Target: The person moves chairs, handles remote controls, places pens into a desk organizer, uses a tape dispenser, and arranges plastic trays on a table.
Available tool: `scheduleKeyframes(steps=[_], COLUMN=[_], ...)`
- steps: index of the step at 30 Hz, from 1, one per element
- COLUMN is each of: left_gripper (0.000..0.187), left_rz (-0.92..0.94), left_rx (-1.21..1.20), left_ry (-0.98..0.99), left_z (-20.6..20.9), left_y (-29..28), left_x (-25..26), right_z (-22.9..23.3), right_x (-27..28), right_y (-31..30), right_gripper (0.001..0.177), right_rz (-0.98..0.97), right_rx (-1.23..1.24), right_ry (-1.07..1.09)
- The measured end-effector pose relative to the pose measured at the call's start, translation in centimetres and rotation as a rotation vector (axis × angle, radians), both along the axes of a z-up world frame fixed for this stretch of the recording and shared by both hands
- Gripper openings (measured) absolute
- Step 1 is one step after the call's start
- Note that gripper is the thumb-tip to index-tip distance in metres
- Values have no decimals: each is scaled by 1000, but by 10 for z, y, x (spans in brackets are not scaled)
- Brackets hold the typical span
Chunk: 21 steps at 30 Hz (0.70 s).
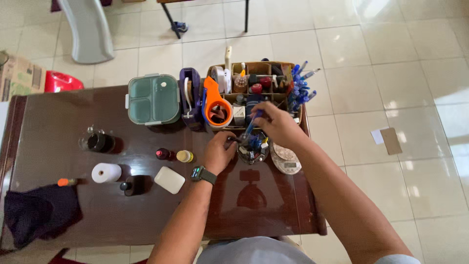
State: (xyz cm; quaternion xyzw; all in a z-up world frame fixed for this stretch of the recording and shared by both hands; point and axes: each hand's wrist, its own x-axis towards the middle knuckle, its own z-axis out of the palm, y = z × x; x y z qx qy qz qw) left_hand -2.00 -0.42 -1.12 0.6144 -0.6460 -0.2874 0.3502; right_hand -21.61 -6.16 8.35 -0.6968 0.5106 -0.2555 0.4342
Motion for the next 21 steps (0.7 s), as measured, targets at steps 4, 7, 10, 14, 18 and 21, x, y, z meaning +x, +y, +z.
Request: scheduleKeyframes(steps=[4, 7, 10, 14, 18, 21], left_gripper=[20, 22, 24, 25, 23, 18], left_rz=[36, 20, 21, -47, -113, -171], left_rx=[-25, 44, 56, 203, 268, 219], left_ry=[3, -87, -130, -140, -235, -356], left_z=[7, 22, 36, 40, 26, 13], left_y=[2, 2, 5, -1, -5, -6], left_x=[-4, -6, -10, -9, -9, -6], right_z=[9, -1, -10, -14, -20, -31], right_x=[16, 22, 22, 24, 27, 30], right_y=[-10, -16, -23, -32, -34, -35], right_gripper=[28, 31, 27, 28, 30, 30], right_rz=[158, 298, 342, 428, 542, 594], right_rx=[299, 33, -118, -146, -58, -12], right_ry=[230, 218, 123, 195, 391, 413])
